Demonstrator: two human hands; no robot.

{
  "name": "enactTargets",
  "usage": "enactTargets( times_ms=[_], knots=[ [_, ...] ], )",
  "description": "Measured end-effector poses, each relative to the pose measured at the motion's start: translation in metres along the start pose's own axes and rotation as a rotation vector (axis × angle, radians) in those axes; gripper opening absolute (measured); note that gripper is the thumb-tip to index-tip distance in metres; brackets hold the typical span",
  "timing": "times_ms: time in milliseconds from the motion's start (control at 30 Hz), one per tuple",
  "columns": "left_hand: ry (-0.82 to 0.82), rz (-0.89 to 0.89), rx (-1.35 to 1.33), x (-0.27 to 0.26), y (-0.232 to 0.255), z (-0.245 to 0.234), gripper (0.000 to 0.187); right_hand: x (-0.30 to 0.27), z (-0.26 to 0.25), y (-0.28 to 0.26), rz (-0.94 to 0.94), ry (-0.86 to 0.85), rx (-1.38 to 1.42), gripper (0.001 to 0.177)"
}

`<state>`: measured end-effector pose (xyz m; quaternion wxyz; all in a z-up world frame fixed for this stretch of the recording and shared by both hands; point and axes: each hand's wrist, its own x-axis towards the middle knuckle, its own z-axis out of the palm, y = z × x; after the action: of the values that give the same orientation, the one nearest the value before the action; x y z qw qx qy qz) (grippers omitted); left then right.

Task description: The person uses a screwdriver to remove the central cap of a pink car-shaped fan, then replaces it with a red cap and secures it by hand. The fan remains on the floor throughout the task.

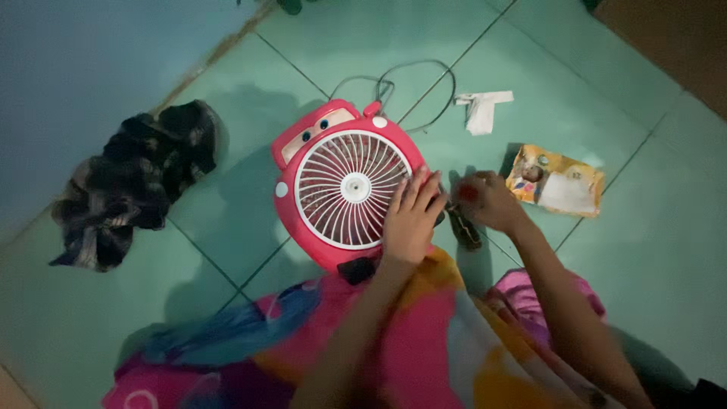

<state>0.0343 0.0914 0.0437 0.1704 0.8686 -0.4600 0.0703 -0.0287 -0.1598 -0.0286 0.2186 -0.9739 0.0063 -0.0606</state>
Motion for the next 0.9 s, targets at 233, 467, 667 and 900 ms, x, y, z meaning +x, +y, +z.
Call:
enactTargets(
  times_ms=[233, 467, 667, 900],
  knots=[
    [0.103, -0.063, -0.017, -0.02, -0.007, -0.009, 0.054, -0.031, -0.004, -0.015, 0.074, 0.041, 0.02, 0.046],
    [0.039, -0.06, -0.016, -0.04, -0.027, -0.022, 0.062, -0.031, -0.011, -0.04, 0.269, 0.172, 0.213, 0.044],
    [0.117, 0.027, -0.06, -0.051, -0.033, -0.006, 0.055, -0.017, -0.023, -0.068, 0.264, 0.193, 0.274, 0.04],
    [0.036, 0.073, -0.467, -0.06, -0.053, -0.059, 0.092, 0.014, -0.021, -0.11, 0.149, 0.255, 0.742, 0.042]
  ],
)
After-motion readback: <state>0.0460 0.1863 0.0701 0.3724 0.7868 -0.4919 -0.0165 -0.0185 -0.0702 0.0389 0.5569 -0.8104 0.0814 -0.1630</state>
